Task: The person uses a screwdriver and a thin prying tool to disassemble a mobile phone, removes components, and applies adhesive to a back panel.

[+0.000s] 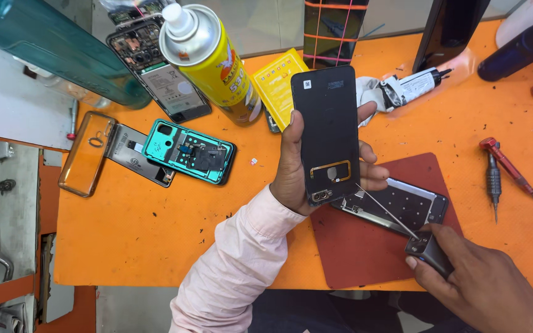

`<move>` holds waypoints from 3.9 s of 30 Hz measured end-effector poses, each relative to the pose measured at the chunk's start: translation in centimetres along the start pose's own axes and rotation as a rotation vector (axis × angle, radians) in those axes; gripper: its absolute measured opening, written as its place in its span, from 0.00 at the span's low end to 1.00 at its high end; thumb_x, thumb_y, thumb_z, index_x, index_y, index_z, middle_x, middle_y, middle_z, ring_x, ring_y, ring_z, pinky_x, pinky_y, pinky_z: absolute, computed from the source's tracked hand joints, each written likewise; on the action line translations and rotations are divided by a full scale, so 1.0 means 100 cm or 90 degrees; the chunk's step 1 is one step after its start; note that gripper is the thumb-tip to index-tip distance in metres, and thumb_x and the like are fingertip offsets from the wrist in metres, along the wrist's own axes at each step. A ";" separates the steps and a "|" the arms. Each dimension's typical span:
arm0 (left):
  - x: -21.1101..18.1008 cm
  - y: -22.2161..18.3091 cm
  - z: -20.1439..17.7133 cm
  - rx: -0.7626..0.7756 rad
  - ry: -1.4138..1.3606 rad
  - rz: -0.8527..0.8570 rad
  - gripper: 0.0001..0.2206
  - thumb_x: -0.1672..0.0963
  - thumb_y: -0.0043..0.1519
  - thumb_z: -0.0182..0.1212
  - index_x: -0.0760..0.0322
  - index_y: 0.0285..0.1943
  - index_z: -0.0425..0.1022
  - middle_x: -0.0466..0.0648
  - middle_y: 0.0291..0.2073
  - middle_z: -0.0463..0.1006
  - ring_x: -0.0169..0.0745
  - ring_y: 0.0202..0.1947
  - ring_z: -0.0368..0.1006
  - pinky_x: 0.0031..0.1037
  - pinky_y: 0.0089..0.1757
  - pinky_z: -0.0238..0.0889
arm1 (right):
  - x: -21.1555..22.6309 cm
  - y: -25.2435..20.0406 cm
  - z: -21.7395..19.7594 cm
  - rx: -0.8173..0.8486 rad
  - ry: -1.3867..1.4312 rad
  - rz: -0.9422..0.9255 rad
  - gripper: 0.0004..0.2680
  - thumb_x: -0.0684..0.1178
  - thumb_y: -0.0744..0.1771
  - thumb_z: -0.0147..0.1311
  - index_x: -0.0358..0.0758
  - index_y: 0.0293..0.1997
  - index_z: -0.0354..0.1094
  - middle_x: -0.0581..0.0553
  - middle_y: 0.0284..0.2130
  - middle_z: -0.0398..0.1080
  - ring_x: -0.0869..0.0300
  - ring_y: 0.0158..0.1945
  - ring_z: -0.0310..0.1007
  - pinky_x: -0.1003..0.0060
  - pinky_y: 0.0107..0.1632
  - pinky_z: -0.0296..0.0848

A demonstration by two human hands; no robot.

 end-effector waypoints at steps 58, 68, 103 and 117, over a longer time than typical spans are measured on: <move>-0.003 -0.003 0.003 -0.042 0.027 0.137 0.52 0.30 0.65 0.43 0.67 0.86 0.39 0.58 0.48 0.78 0.57 0.50 0.79 0.55 0.58 0.69 | 0.014 -0.005 0.009 -0.044 -0.073 0.008 0.29 0.67 0.60 0.60 0.35 0.60 0.65 0.42 0.23 0.75 0.52 0.23 0.79 0.60 0.29 0.77; -0.003 -0.003 0.003 -0.033 0.025 0.152 0.52 0.30 0.65 0.42 0.66 0.86 0.40 0.58 0.49 0.78 0.57 0.51 0.78 0.55 0.58 0.69 | 0.012 -0.004 0.014 -0.013 -0.049 0.009 0.29 0.67 0.61 0.60 0.35 0.60 0.64 0.44 0.20 0.73 0.56 0.20 0.78 0.62 0.26 0.76; 0.006 -0.003 0.004 0.040 -0.074 0.163 0.48 0.30 0.67 0.43 0.64 0.82 0.40 0.61 0.52 0.78 0.56 0.54 0.78 0.54 0.60 0.67 | 0.019 -0.010 0.032 -0.013 0.026 -0.045 0.28 0.66 0.60 0.63 0.37 0.59 0.62 0.43 0.16 0.72 0.54 0.21 0.79 0.59 0.26 0.75; 0.009 -0.004 0.002 0.058 -0.080 0.177 0.47 0.31 0.69 0.42 0.64 0.82 0.40 0.62 0.52 0.78 0.57 0.54 0.78 0.53 0.60 0.66 | 0.014 -0.011 0.041 -0.065 0.030 -0.090 0.29 0.65 0.59 0.64 0.38 0.61 0.62 0.41 0.22 0.75 0.51 0.27 0.81 0.56 0.31 0.77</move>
Point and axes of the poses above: each hand's wrist, its own y-axis towards the middle knuckle, its own z-axis out of the palm, x = y × z, the point moved 5 cm from there along y, towards the middle knuckle
